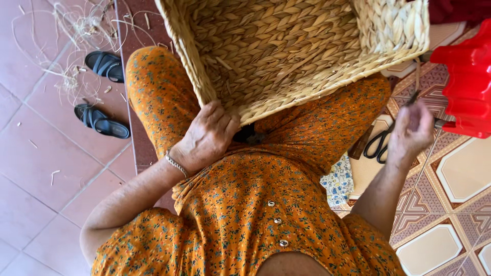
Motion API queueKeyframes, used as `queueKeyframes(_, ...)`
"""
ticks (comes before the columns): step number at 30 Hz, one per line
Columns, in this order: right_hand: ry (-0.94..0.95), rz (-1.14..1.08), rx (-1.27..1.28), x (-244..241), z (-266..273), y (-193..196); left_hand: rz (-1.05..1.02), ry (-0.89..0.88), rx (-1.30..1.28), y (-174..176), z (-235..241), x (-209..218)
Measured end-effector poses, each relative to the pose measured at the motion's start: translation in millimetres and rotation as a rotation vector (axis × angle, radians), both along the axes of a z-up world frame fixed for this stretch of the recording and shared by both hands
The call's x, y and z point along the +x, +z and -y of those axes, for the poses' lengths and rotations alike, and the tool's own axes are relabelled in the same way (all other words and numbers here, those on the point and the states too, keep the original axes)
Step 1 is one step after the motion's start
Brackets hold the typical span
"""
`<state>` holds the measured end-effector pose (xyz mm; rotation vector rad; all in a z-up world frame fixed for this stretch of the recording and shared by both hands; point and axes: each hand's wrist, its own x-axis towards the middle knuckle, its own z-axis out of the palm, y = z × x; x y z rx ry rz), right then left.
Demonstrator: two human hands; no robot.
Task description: The person weaves a rectangular basket using dried palm leaves, trimming excess strands with scissors and tucking them into the weave. They continue adding and securing new strands along the basket's rim.
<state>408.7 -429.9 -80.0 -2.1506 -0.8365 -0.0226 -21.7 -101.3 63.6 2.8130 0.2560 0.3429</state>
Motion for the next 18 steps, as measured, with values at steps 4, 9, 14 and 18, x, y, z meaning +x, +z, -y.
queueKeyframes(4, 0.046, -0.387, 0.301, 0, -69, 8, -0.034, -0.005, 0.009, 6, 2, 1)
queueKeyframes(9, 0.197, -0.566, 0.411, -10, -139, 10, -0.051, 0.037, 0.055, 14, -21, 2)
queueKeyframes(14, 0.122, -0.605, 0.336, -21, -151, 25, -0.089, -0.024, -0.034, 25, -45, 0)
queueKeyframes(18, 0.072, -0.784, 0.344, -31, -155, 35, -0.117, -0.120, -0.035, 21, -49, 2)
